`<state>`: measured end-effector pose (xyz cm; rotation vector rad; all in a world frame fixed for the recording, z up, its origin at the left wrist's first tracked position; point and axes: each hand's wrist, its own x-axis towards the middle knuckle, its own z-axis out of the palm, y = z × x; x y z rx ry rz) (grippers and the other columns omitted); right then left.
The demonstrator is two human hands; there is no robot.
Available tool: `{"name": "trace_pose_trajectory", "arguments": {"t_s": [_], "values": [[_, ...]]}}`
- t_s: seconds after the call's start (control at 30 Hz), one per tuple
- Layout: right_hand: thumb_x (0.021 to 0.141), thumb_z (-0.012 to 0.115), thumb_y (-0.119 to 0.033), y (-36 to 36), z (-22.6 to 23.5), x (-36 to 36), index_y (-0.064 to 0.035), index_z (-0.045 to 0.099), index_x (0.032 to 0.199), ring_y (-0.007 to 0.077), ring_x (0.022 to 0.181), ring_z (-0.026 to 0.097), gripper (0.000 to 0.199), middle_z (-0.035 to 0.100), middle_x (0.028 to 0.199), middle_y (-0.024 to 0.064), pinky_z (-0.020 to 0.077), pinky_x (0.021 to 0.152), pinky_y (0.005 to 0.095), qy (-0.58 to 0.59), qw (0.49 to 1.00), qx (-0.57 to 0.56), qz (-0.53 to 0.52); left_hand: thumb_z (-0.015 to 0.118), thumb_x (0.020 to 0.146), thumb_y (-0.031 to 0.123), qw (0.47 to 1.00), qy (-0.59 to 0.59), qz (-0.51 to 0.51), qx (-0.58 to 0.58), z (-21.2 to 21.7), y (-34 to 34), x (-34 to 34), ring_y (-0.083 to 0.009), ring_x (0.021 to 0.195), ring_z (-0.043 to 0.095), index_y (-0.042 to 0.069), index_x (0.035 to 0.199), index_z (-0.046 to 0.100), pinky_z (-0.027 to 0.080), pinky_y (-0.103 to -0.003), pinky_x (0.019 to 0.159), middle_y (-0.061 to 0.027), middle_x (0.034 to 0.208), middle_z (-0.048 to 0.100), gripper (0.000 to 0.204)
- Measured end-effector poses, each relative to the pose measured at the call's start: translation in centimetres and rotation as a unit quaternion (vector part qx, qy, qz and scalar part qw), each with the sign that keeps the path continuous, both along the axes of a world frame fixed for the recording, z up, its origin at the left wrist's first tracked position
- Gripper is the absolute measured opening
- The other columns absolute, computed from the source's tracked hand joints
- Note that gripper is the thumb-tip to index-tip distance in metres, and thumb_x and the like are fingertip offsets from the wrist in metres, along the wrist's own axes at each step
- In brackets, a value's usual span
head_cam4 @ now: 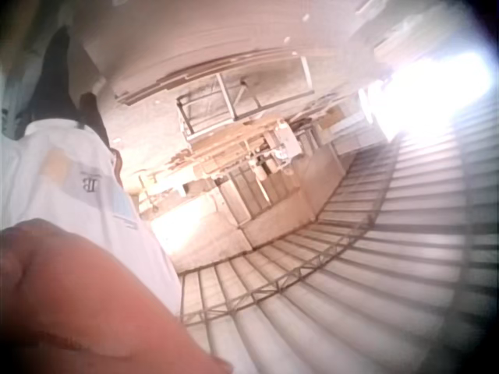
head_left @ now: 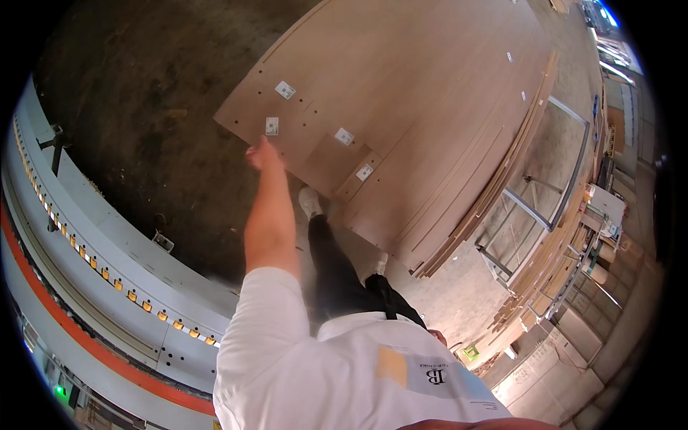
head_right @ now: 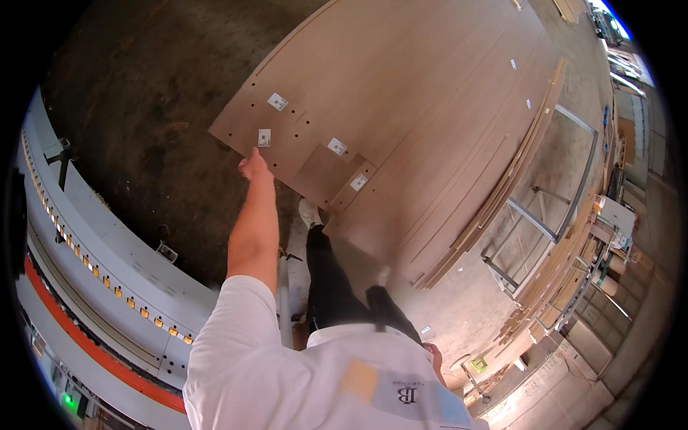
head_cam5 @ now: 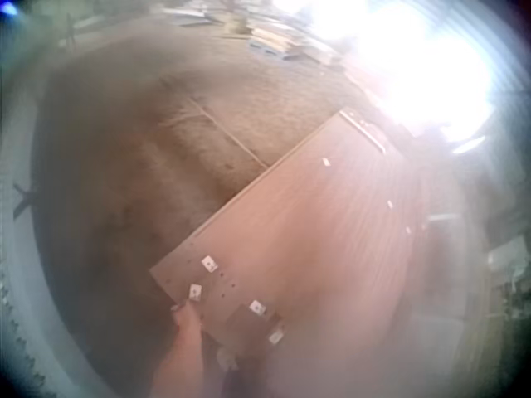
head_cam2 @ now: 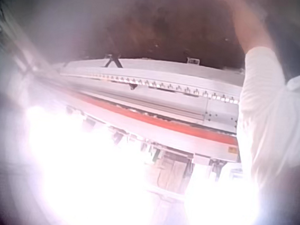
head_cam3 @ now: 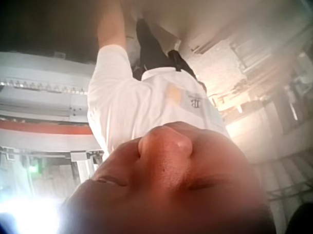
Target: The person repeatedly picks up large rectangular wood panels from a stack, carries them to a machine, places them on the machine's surface, and then returns to the stack. This cycle is repeated multiple times throughout the video.
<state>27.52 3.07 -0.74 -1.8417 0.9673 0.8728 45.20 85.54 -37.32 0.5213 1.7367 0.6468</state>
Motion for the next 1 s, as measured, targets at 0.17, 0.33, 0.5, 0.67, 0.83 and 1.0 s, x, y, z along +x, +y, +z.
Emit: {"name": "trace_pose_trajectory", "arguments": {"t_s": [0.17, 0.33, 0.5, 0.67, 0.83, 1.0], "values": [[0.098, 0.057, -0.016, -2.2, -1.6, 2.3, -0.0035, 0.070, 0.111, 0.0106, 0.080, 0.061, 0.022, 0.066, 0.090, 0.0013, 0.0488, 0.072, 0.0257, 0.005, 0.968, -0.096, 0.233, 0.071, 0.092, 0.028, 0.962, -0.149, -0.219, -0.070, 2.1, 3.7, -4.4, -0.0169, 0.057, 0.056, 0.004, 0.092, 0.060, 0.045, -0.032, 0.048, -0.0056, 0.072, 0.060, 0.026], [0.095, 0.059, -0.010, -2.9, -4.3, 6.1, -0.0037, 0.069, 0.109, 0.0069, 0.079, 0.058, 0.018, 0.064, 0.088, -0.0029, 0.0470, 0.071, 0.0234, 0.074, 0.967, 0.239, -0.039, 0.070, 0.093, 0.023, 0.969, -0.076, -0.236, -0.001, 9.6, 1.0, -6.1, -0.0133, 0.052, 0.051, 0.006, 0.076, 0.060, 0.039, -0.030, 0.046, -0.0025, 0.067, 0.056, 0.026], [0.093, 0.064, -0.027, 0.2, -9.3, 10.9, -0.0057, 0.070, 0.107, 0.0157, 0.078, 0.065, 0.026, 0.068, 0.082, 0.0066, 0.0504, 0.072, 0.0302, -0.051, 0.950, -0.003, 0.308, 0.068, 0.095, 0.014, 0.939, -0.259, -0.219, 0.049, 19.9, -10.3, -13.6, -0.0121, 0.073, 0.062, 0.002, 0.109, 0.066, 0.050, -0.027, 0.061, -0.0036, 0.094, 0.067, 0.019], [0.094, 0.064, -0.032, 19.4, -3.6, 22.8, -0.0059, 0.069, 0.117, 0.0334, 0.098, 0.071, 0.036, 0.074, 0.101, 0.0174, 0.0545, 0.084, 0.0418, -0.215, 0.766, -0.041, 0.605, 0.066, 0.096, 0.005, 0.925, -0.308, -0.216, 0.053, 30.2, -21.8, -18.1, -0.0208, 0.104, 0.067, 0.002, 0.123, 0.063, 0.060, -0.036, 0.085, -0.0083, 0.120, 0.067, 0.027], [0.095, 0.069, -0.025, 38.4, 8.3, 23.7, -0.0084, 0.062, 0.132, 0.0267, 0.116, 0.066, 0.042, 0.068, 0.128, 0.0127, 0.0523, 0.097, 0.0363, -0.404, 0.625, 0.232, 0.626, 0.068, 0.094, 0.004, 0.929, -0.290, -0.206, 0.103, 35.1, -32.3, -21.3, -0.0210, 0.103, 0.067, 0.002, 0.123, 0.062, 0.059, -0.038, 0.087, -0.0075, 0.115, 0.067, 0.030], [0.094, 0.069, -0.027, 44.6, 20.3, 14.9, -0.0097, 0.053, 0.142, 0.0327, 0.125, 0.059, 0.053, 0.062, 0.136, 0.0146, 0.0483, 0.104, 0.0404, -0.490, 0.430, 0.384, 0.654, 0.070, 0.093, 0.005, 0.941, -0.209, -0.171, 0.204, 38.6, -42.5, -25.1, -0.0150, 0.095, 0.067, 0.005, 0.114, 0.067, 0.058, -0.033, 0.085, -0.0030, 0.105, 0.068, 0.021]]}}
